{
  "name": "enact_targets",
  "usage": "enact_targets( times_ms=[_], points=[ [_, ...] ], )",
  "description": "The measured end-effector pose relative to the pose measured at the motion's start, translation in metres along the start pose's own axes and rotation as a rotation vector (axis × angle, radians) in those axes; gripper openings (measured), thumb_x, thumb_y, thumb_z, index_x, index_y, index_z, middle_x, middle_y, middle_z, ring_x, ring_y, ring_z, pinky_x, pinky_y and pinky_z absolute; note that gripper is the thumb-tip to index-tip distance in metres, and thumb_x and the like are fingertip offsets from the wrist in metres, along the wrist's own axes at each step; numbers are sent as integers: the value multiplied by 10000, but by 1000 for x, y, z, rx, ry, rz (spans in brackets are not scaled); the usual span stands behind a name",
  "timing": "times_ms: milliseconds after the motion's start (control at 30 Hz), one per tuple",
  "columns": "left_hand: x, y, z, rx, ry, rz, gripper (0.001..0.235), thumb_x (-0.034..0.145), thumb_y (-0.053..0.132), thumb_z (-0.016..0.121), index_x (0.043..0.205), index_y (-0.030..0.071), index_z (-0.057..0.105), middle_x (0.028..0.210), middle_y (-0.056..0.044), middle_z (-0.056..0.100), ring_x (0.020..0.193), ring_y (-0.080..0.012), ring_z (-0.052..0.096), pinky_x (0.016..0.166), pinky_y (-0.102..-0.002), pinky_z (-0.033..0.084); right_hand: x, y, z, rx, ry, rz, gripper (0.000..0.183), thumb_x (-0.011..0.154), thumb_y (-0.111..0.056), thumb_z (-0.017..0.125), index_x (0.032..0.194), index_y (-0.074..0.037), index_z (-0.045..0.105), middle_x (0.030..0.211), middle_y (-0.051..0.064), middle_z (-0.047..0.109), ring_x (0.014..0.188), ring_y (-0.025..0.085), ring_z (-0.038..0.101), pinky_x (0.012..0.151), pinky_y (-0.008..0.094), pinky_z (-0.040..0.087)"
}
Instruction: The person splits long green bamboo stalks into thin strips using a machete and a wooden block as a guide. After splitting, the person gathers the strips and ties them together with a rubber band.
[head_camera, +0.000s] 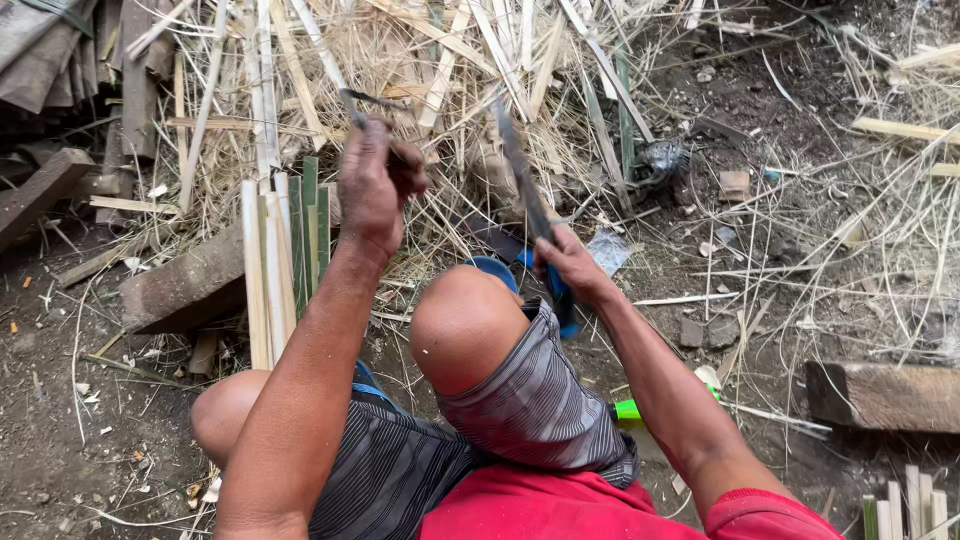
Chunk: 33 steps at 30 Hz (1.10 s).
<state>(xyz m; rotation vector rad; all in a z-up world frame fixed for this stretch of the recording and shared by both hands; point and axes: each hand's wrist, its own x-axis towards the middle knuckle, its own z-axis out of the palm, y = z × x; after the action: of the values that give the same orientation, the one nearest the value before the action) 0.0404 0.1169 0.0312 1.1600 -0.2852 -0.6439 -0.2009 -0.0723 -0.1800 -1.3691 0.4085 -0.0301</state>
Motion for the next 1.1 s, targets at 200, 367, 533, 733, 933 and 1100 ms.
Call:
enact_targets(
  times_ms=[200, 367, 533, 733, 933, 1100],
  points=[
    [4, 13, -5, -217, 203, 66, 214, 1105, 308, 398, 1111, 118, 497, 980, -134, 753, 861, -252, 764, 727, -356, 632, -16, -10, -11, 171, -155, 16, 316, 1028, -337, 635, 1101, -58, 504, 869, 35, 588, 787, 162, 576, 728, 334, 510],
    [-7, 4, 11, -369, -40, -44, 260, 1121, 339, 378, 1118, 100, 482, 964, -171, 746, 846, -273, 766, 746, -379, 638, -31, 12, -3, -424, -28, 265, 480, 972, -463, 645, 1179, -31, 615, 1025, 6, 619, 972, 143, 571, 874, 321, 469],
    [-23, -6, -1, -83, -293, -379, 240, 1104, 323, 400, 1122, 107, 505, 900, -153, 742, 708, -237, 745, 627, -342, 604, -7, -23, 8, -19, -42, 91, 332, 999, -409, 615, 1069, -84, 629, 974, 39, 609, 915, 199, 586, 865, 346, 493],
    [-22, -28, -56, 12, -133, -432, 100, 1069, 200, 505, 1120, 127, 551, 997, -71, 762, 734, -152, 698, 607, -287, 589, 0, -86, -6, 789, 63, -186, 363, 982, -498, 611, 1011, -136, 636, 886, 28, 628, 851, 202, 600, 851, 420, 519],
    [9, -80, -102, -431, 202, -76, 86, 1058, 107, 616, 1140, 88, 632, 1110, -126, 722, 957, -224, 733, 806, -316, 623, -40, -71, -40, 618, 300, -294, 386, 1011, -506, 646, 934, -132, 595, 838, 5, 613, 792, 183, 594, 811, 392, 520],
    [36, -87, -93, -476, 316, 19, 382, 1023, 118, 650, 1355, 106, 462, 1266, -95, 619, 1107, -264, 722, 888, -344, 621, -71, -44, -57, 362, 471, -214, 376, 914, -484, 733, 947, -137, 595, 801, 8, 631, 744, 151, 602, 701, 319, 525]
  ],
)
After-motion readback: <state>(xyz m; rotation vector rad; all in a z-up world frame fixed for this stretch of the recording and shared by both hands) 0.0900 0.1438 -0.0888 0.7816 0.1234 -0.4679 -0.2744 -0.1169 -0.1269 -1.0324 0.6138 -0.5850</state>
